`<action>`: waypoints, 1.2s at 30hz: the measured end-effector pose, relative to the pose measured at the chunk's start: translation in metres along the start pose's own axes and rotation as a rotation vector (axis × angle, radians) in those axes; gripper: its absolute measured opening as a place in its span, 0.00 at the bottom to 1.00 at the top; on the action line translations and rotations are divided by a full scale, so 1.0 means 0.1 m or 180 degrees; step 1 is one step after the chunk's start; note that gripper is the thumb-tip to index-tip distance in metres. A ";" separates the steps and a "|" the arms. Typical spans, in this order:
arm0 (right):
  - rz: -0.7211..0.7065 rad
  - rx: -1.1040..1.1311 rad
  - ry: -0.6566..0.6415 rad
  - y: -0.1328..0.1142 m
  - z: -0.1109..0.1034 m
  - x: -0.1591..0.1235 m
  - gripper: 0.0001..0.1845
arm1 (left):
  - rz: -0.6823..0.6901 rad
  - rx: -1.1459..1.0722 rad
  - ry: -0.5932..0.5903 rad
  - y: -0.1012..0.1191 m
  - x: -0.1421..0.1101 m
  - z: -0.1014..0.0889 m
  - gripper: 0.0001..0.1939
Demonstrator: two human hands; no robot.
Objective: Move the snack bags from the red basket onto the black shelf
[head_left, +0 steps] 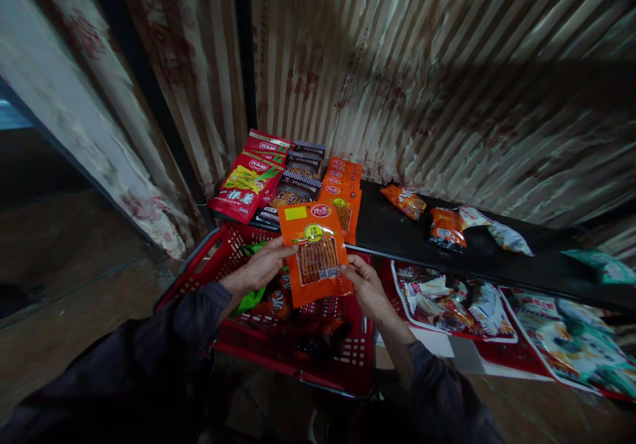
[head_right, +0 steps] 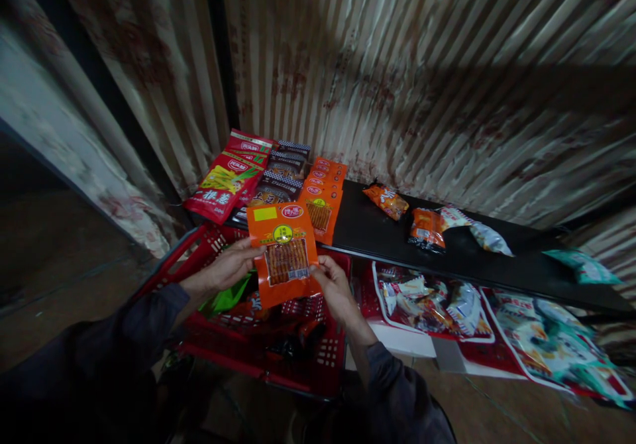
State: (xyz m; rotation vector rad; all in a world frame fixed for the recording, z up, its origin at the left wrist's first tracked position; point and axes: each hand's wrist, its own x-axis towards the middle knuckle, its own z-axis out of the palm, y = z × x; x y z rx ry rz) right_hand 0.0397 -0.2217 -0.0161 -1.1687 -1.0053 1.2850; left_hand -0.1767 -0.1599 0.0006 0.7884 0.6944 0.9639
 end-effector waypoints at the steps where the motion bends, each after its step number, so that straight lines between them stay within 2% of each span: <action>1: 0.0005 0.0014 -0.0032 0.01 -0.01 0.00 0.14 | 0.0002 0.0019 0.0011 -0.01 0.01 0.00 0.20; 18: -0.0081 0.0144 0.0153 -0.04 0.00 0.05 0.20 | -0.0278 0.0468 -0.0457 -0.13 0.00 -0.02 0.21; 29: -0.0089 0.0197 0.0411 -0.09 0.04 0.04 0.21 | -0.0346 0.0387 -0.0373 -0.12 0.00 0.03 0.20; 36: -0.0023 0.0282 0.0426 -0.11 0.06 0.05 0.21 | -0.0139 0.0179 -0.0163 -0.12 0.04 0.02 0.22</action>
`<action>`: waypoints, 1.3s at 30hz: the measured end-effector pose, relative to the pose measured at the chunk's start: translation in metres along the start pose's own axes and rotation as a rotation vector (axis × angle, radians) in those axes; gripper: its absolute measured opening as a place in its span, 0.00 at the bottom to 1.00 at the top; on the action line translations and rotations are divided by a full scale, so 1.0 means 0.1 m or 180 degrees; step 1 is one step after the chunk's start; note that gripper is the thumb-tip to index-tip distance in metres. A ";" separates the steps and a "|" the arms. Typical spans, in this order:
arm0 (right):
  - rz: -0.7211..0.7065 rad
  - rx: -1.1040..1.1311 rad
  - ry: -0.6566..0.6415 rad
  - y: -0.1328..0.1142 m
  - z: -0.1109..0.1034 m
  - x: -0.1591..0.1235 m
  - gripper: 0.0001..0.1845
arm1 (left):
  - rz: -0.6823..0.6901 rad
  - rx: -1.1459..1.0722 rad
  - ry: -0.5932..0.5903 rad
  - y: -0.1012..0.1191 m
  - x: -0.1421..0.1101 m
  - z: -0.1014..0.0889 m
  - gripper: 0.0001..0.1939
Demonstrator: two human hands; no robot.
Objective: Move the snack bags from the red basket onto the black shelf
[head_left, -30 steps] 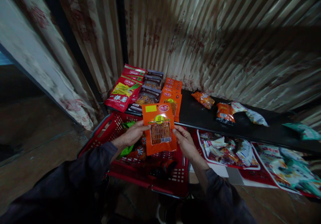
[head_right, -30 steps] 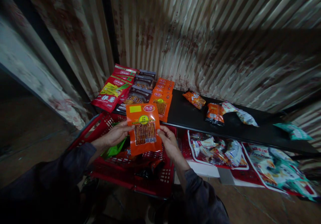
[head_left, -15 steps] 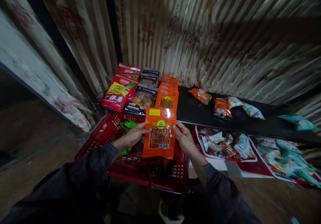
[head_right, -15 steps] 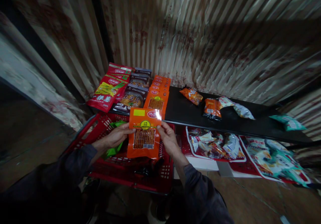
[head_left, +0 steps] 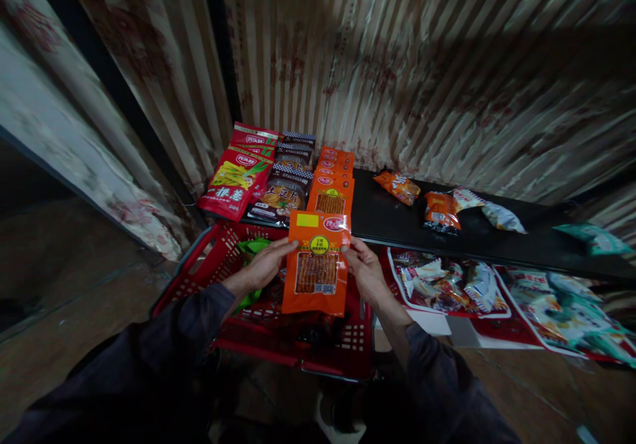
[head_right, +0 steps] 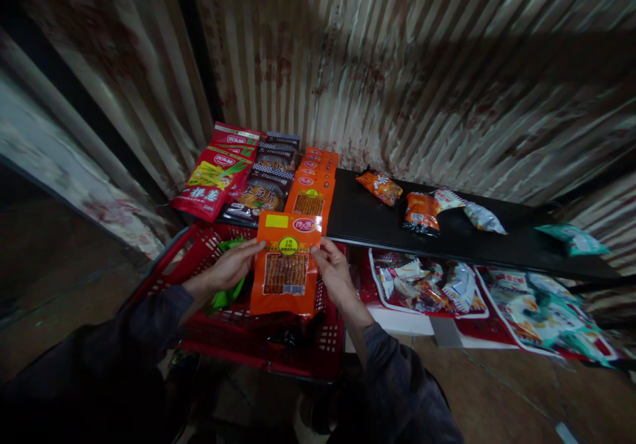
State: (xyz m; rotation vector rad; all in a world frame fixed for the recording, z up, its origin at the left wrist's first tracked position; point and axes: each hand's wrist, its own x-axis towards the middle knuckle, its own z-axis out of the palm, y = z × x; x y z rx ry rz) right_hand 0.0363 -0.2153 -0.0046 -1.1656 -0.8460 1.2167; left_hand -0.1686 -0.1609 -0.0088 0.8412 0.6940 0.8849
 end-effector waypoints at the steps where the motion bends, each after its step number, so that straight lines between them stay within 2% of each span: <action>1: 0.0003 0.0027 -0.0011 0.00 0.00 0.00 0.20 | 0.0032 -0.0038 -0.0005 0.01 0.00 0.00 0.23; 9: -0.0018 0.0108 0.0075 0.06 0.01 0.00 0.18 | -0.0004 0.0214 -0.0235 0.05 -0.04 0.02 0.22; 22: -0.0017 0.0079 0.0148 0.03 0.06 -0.01 0.19 | 0.0113 0.0191 0.0276 0.06 0.03 0.04 0.21; 26: 0.0004 0.0134 0.0170 0.00 0.07 -0.01 0.20 | 0.0116 0.0320 0.0129 0.04 0.01 0.01 0.21; 31: -0.0010 0.0281 0.0329 -0.03 0.06 0.00 0.21 | -0.0120 0.0515 -0.0198 -0.05 0.00 -0.05 0.19; 39: 0.0007 0.0246 0.0334 0.00 0.04 0.01 0.21 | -0.0170 0.0516 -0.0146 -0.05 0.01 -0.03 0.18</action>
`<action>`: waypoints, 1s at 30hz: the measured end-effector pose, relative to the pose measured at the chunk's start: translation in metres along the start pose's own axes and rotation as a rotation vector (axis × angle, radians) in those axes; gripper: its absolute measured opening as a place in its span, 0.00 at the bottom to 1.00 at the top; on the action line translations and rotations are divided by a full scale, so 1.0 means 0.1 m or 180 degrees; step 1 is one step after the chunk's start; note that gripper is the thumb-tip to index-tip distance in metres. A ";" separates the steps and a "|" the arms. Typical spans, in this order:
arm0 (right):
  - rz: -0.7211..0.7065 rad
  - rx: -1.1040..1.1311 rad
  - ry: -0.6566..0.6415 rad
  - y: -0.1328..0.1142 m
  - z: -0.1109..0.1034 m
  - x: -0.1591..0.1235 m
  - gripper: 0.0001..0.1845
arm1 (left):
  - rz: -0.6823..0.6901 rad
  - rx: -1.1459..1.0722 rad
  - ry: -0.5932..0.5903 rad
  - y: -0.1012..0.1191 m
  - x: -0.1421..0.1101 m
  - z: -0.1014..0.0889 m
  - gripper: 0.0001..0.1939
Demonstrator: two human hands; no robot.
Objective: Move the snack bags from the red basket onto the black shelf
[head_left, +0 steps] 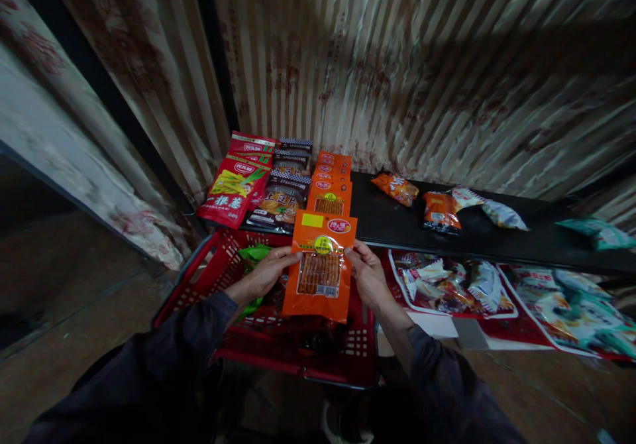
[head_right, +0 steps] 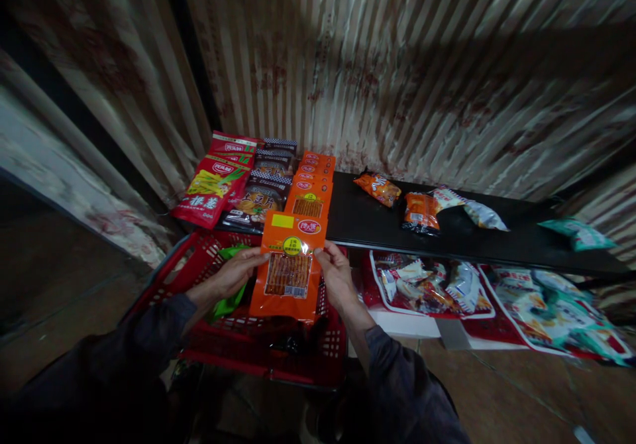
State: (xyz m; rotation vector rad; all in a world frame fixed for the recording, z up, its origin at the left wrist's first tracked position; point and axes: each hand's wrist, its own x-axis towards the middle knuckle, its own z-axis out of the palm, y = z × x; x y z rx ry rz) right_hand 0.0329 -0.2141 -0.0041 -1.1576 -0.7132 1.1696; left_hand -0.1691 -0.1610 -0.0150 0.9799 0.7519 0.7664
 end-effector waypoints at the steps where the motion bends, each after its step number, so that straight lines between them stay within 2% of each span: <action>1: -0.0010 0.0003 -0.0003 0.00 0.00 0.00 0.21 | 0.0012 -0.0003 0.0027 0.00 0.00 0.00 0.18; 5: -0.0080 0.0043 -0.0038 -0.02 0.01 0.00 0.20 | 0.0017 -0.0103 0.0124 0.00 0.00 0.02 0.19; 11: -0.0042 0.0043 -0.0017 -0.02 0.00 0.01 0.19 | 0.0012 -0.0094 0.0079 0.03 0.00 0.03 0.20; 16: 0.0008 0.0191 -0.0273 0.01 -0.03 0.01 0.16 | 0.0202 -0.0038 0.0050 0.02 0.02 0.00 0.20; 21: 0.0006 0.0154 -0.0597 0.00 -0.05 -0.02 0.17 | 0.0168 -0.0122 0.0102 0.04 0.04 0.02 0.23; 30: 0.0158 0.0196 -0.0706 -0.02 -0.08 -0.02 0.19 | 0.0236 -0.0340 0.0263 0.06 0.06 0.12 0.25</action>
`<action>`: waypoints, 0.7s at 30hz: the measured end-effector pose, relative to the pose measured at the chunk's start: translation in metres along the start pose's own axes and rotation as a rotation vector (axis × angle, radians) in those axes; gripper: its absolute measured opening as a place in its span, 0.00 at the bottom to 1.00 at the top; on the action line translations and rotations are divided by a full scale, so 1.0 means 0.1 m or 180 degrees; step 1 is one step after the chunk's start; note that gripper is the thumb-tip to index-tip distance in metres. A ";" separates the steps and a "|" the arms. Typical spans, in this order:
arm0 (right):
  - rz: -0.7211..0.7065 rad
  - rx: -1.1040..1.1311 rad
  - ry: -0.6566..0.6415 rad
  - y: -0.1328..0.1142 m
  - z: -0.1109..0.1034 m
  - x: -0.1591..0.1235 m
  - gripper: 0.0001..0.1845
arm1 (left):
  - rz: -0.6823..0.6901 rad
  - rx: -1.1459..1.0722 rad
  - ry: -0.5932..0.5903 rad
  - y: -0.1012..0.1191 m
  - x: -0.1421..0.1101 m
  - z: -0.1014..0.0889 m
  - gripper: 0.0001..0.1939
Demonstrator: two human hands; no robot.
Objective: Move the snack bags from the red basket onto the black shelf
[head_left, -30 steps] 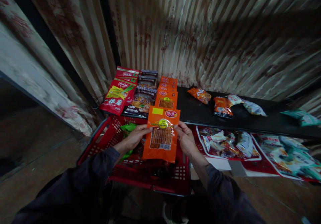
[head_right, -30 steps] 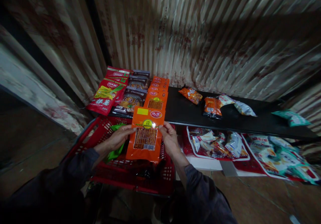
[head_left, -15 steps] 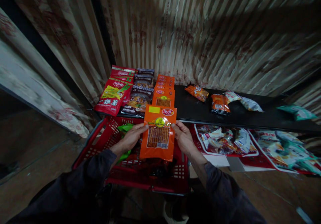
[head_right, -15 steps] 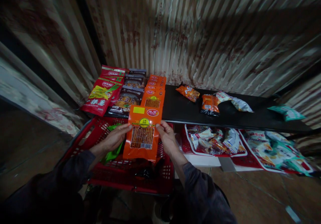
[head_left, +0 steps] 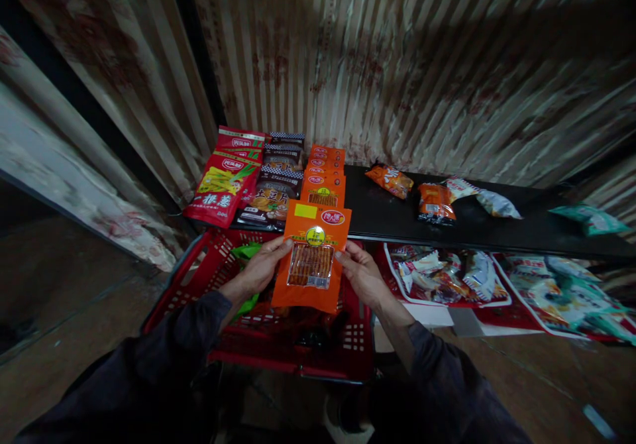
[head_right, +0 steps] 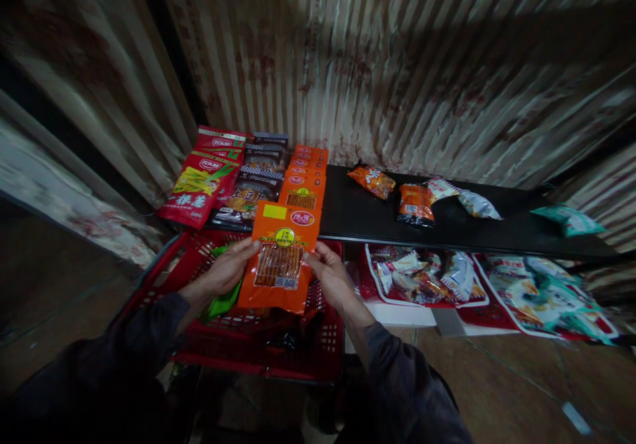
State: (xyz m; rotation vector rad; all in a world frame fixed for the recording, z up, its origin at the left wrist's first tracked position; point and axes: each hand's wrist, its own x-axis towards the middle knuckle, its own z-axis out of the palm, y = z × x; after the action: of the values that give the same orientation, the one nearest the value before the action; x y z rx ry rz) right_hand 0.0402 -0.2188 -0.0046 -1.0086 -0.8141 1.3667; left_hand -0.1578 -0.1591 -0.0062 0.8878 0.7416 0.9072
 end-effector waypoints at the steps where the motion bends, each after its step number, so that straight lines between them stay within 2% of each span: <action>1: 0.0037 -0.0005 -0.0021 0.01 -0.01 0.00 0.19 | 0.0014 -0.0049 0.0030 0.00 0.00 0.00 0.24; 7: 0.0220 -0.0080 -0.0181 0.09 0.01 -0.04 0.20 | 0.0067 -0.0424 0.0246 0.08 0.04 0.01 0.22; 11: 0.0166 -0.0159 -0.0118 0.13 0.03 -0.03 0.20 | 0.0052 -0.0528 0.0373 0.11 0.06 -0.02 0.19; 17: 0.0062 -0.0097 0.0106 0.09 0.07 0.00 0.20 | 0.0108 -0.0331 -0.0161 0.10 0.02 -0.08 0.20; 21: -0.0020 -0.0025 0.0150 0.07 0.09 0.00 0.21 | 0.0063 -0.0130 -0.0296 0.10 0.00 -0.08 0.21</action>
State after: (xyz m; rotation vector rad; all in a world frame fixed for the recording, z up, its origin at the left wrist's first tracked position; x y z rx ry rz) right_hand 0.0288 -0.2180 -0.0077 -1.0398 -0.7872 1.3306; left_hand -0.1681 -0.1538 -0.0012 0.8963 0.6332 0.8897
